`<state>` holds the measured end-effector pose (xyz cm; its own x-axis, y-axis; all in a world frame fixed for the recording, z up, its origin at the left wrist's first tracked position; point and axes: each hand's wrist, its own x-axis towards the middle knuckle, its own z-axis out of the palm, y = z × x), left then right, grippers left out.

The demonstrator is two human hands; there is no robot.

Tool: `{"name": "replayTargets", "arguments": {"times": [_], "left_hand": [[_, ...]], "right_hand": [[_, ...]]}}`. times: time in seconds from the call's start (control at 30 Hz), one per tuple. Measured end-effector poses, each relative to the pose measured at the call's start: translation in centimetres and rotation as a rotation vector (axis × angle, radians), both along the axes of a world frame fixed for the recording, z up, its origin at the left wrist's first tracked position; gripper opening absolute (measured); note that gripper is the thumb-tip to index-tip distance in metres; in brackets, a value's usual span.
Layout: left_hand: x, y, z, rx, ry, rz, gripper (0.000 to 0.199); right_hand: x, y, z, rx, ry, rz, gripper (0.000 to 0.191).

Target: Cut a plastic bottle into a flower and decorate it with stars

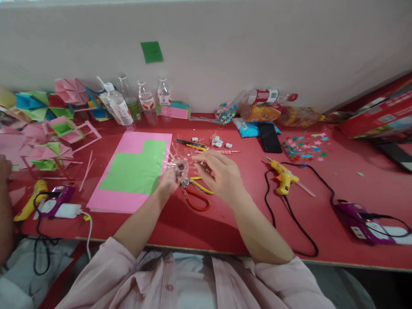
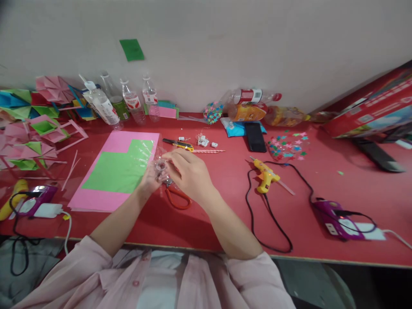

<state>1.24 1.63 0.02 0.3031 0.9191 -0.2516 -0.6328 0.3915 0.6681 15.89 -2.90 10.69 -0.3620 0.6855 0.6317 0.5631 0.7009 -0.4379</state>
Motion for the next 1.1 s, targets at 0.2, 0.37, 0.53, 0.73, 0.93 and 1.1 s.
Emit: {"name": "replayTargets", "arguments": {"times": [0.2,0.37,0.53,0.73,0.93,1.1], "left_hand": [[0.0,-0.1,-0.7,0.06,0.019,0.064,0.008],[0.0,-0.1,-0.5,0.01,0.064,0.094,0.015],[0.1,0.1,-0.6,-0.042,0.068,0.089,0.023],[0.1,0.0,-0.5,0.003,0.09,0.102,0.019],[0.1,-0.1,-0.6,0.043,0.112,0.093,0.009],[0.3,-0.2,-0.8,0.054,0.115,0.112,0.014]], "right_hand": [[-0.7,0.5,-0.9,-0.139,-0.1,-0.065,0.019],[-0.5,0.8,-1.2,-0.134,-0.066,-0.081,0.017],[-0.2,0.5,-0.6,-0.133,0.001,-0.114,0.015],[-0.3,1.1,-1.1,-0.319,-0.146,-0.152,0.011],[-0.5,1.5,-1.5,-0.395,-0.367,-0.196,0.018],[-1.1,1.4,-2.3,-0.31,-0.459,-0.201,0.018]]}}
